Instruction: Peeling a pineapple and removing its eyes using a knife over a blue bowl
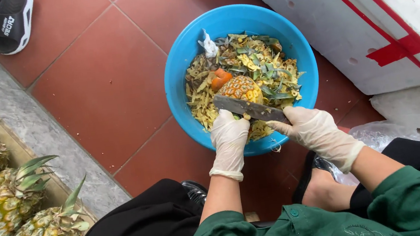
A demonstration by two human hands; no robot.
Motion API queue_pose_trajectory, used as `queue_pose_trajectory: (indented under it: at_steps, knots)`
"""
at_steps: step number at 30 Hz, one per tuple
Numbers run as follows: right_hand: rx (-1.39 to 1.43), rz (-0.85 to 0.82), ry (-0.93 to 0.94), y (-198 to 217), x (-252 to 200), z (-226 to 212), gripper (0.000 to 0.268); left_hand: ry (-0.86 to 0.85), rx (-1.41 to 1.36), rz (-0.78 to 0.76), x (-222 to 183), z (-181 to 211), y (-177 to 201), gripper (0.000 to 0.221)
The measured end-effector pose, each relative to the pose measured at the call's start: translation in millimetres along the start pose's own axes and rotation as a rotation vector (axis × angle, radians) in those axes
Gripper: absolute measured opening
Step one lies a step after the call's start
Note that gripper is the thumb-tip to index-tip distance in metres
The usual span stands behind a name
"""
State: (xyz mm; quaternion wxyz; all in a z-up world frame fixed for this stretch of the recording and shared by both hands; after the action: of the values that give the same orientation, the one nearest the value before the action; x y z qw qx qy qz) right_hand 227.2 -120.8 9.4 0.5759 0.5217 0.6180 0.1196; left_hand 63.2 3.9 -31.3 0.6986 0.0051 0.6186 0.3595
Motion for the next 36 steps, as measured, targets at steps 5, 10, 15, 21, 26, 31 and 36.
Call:
queue_pose_trajectory:
  at_steps: [5,10,15,21,26,31,36]
  knots:
    - [-0.016,-0.002,-0.002,21,9,-20,0.065,-0.032,0.034,0.031,-4,2,1,0.048]
    - [0.038,0.007,-0.036,19,59,-28,0.063,-0.022,0.071,-0.015,-32,12,17,0.088]
    - [0.131,-0.017,-0.001,22,40,-30,0.066,0.009,0.04,-0.046,-35,12,25,0.098]
    - [0.136,-0.039,-0.052,26,10,1,0.067,0.0,0.073,-0.073,-43,8,29,0.101]
    - [0.204,-0.09,-0.075,18,82,-1,0.075,-0.032,0.101,-0.057,-23,-6,15,0.099]
    - [0.378,-0.078,-0.117,17,86,3,0.077,-0.022,0.094,-0.043,-21,-10,19,0.101]
    - [0.5,-0.034,-0.23,4,65,39,0.064,-0.041,0.045,-0.079,-15,-19,16,0.103]
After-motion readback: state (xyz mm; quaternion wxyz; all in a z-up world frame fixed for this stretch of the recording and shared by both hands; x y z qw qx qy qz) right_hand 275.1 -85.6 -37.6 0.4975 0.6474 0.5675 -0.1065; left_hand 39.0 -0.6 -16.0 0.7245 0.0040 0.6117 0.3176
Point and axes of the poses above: each hand's wrist, its own x-axis towards the middle knuckle, its own y-axis out of the back of the hand, z = x × y, the point moved 1 cm from there along x, towards the middle knuckle, and after that the axes turned 13 degrees about y, right-handed, at the moved point
